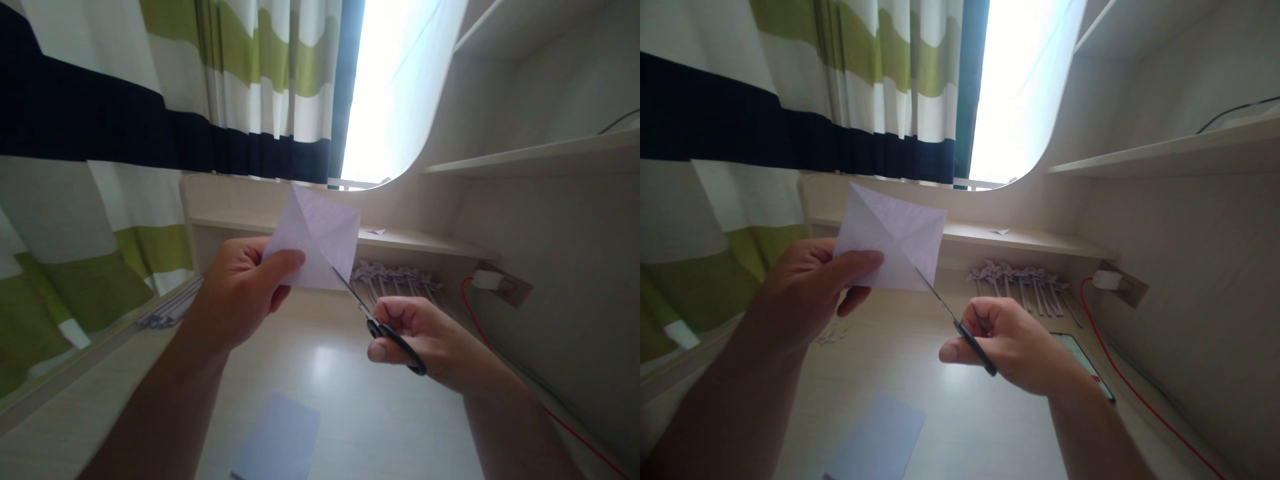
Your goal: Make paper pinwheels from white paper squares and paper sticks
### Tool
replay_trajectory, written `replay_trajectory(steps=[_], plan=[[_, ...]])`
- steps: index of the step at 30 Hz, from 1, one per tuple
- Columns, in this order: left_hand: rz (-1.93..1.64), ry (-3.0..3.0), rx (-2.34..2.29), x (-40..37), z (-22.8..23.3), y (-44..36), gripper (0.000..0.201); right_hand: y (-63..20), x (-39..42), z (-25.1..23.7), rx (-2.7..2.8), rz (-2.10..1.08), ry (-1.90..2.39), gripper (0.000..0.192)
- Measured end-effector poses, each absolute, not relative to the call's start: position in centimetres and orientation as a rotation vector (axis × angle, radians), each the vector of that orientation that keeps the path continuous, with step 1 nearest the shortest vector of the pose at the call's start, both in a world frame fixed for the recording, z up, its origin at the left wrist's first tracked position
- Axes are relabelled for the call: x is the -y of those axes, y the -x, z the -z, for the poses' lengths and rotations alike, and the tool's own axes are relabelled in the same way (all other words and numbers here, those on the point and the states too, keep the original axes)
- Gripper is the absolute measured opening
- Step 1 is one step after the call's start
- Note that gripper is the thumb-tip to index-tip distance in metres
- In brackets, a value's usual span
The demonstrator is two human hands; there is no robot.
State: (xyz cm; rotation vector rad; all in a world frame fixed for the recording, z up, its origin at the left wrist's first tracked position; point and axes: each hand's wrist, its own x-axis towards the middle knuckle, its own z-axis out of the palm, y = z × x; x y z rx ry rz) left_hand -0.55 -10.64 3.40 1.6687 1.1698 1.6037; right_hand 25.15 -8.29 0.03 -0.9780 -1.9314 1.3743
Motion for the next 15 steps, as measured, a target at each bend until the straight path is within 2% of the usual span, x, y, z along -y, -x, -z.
replay_trajectory(steps=[15], plan=[[-1.471,-1.572,-1.066,9.87,-3.15,0.58,0.040,-25.21,8.17,0.03,1.923,-1.402,0.964,0.045]])
